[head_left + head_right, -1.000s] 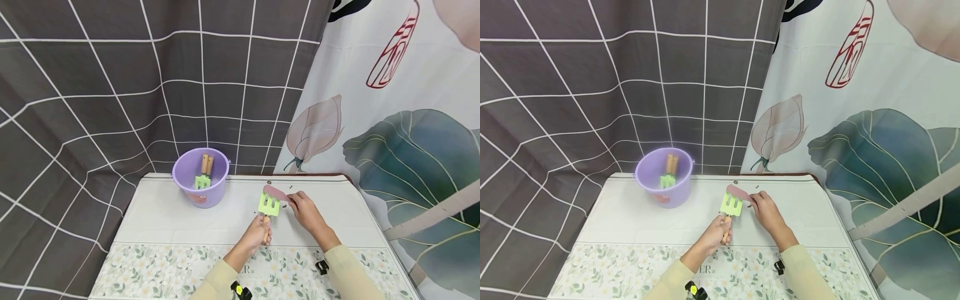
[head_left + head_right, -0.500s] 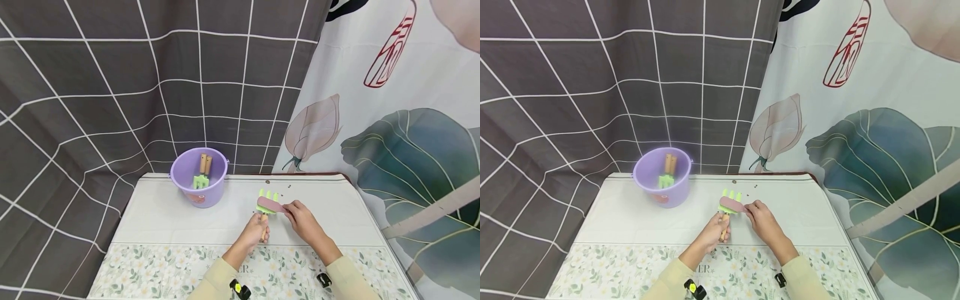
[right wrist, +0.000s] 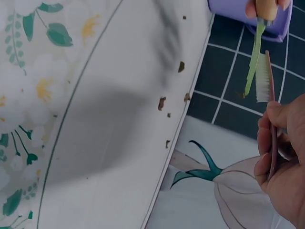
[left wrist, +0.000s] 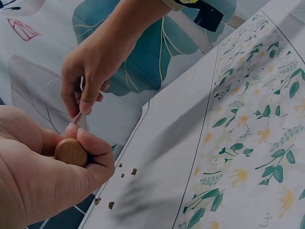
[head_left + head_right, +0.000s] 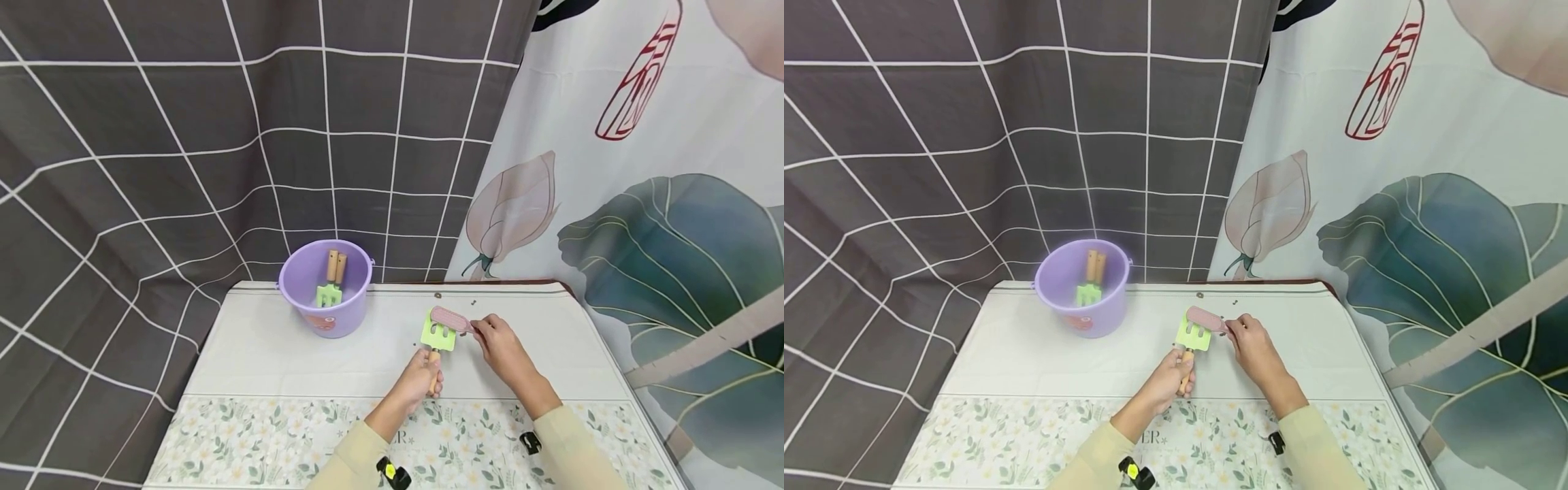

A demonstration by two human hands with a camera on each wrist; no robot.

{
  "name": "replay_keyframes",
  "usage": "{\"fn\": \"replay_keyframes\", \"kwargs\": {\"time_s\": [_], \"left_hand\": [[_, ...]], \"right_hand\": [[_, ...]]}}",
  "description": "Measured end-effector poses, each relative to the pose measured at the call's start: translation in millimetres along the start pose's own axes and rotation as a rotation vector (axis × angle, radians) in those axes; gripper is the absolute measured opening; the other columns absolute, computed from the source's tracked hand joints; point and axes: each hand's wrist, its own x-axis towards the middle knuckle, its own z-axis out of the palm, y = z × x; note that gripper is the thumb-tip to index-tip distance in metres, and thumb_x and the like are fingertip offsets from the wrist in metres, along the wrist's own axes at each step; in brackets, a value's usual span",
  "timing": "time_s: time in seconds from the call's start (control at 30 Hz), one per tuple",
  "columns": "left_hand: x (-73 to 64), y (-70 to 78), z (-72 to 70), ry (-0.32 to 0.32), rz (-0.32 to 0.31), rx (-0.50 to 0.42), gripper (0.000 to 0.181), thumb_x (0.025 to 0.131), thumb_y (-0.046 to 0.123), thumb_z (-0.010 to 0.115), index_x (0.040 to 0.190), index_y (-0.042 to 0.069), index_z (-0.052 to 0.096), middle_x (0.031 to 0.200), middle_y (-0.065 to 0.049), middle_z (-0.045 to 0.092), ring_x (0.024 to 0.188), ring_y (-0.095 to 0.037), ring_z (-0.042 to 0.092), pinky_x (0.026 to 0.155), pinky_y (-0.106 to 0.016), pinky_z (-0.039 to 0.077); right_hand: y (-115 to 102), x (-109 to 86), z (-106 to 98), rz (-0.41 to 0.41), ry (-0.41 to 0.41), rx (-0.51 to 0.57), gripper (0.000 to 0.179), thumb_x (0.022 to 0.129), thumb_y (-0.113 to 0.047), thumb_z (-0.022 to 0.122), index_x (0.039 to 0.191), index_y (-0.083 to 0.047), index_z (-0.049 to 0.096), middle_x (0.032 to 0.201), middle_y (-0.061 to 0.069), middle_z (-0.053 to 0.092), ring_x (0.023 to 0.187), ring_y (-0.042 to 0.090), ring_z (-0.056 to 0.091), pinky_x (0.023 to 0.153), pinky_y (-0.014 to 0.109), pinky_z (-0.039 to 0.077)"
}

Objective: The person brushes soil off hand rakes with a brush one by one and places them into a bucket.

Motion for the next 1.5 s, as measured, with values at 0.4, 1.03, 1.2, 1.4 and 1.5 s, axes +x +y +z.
{"fn": "replay_keyframes", "kwargs": {"time_s": [0.4, 1.03, 1.2, 1.4, 1.5], "left_hand": [[3.1, 1.5, -2.9, 0.009, 0.028, -0.014, 0.023, 0.111, 0.017, 0.041, 0.130, 0.004, 0.040, 0.088, -0.004, 0.052, 0.066, -0.010, 0.048, 0.056, -0.019, 0.045], [1.4, 1.5, -2.7, 0.024, 0.020, 0.001, 0.019, 0.112, 0.018, 0.040, 0.126, 0.005, 0.043, 0.089, -0.004, 0.052, 0.067, -0.010, 0.048, 0.056, -0.018, 0.045], [-0.9, 2.2, -0.5, 0.011, 0.019, 0.010, 0.021, 0.111, 0.017, 0.040, 0.127, 0.005, 0.043, 0.088, -0.003, 0.052, 0.066, -0.010, 0.048, 0.055, -0.018, 0.045], [0.1, 3.8, 1.0, 0.021, 0.022, 0.016, 0.022, 0.111, 0.019, 0.041, 0.129, 0.005, 0.043, 0.089, -0.004, 0.053, 0.066, -0.010, 0.049, 0.055, -0.019, 0.046], [1.1, 3.2, 0.4, 0.034, 0.025, 0.020, 0.024, 0.111, 0.019, 0.042, 0.130, 0.005, 0.043, 0.090, -0.004, 0.053, 0.066, -0.010, 0.049, 0.055, -0.019, 0.046]], "right_hand": [[-14.5, -2.5, -1.3, -0.025, -0.104, 0.120, 0.014, 0.094, -0.004, 0.074, 0.108, -0.004, 0.074, 0.096, 0.006, 0.065, 0.082, 0.015, 0.064, 0.068, 0.031, 0.059], [-2.8, 0.2, 5.6, 0.019, -0.089, 0.055, 0.015, 0.094, -0.003, 0.074, 0.108, -0.001, 0.075, 0.096, 0.009, 0.065, 0.087, 0.022, 0.066, 0.074, 0.037, 0.061], [1.5, 5.2, 2.2, 0.047, -0.090, 0.043, 0.016, 0.095, -0.004, 0.073, 0.110, 0.001, 0.074, 0.096, 0.010, 0.064, 0.086, 0.023, 0.066, 0.074, 0.038, 0.061], [2.9, 6.8, -1.4, 0.074, -0.083, 0.092, 0.018, 0.096, -0.003, 0.072, 0.113, 0.001, 0.073, 0.098, 0.011, 0.065, 0.088, 0.024, 0.067, 0.076, 0.040, 0.061], [-0.2, 3.6, -2.4, 0.061, -0.099, 0.138, 0.017, 0.096, -0.004, 0.072, 0.113, -0.002, 0.074, 0.099, 0.008, 0.065, 0.088, 0.020, 0.067, 0.074, 0.037, 0.061]]}}
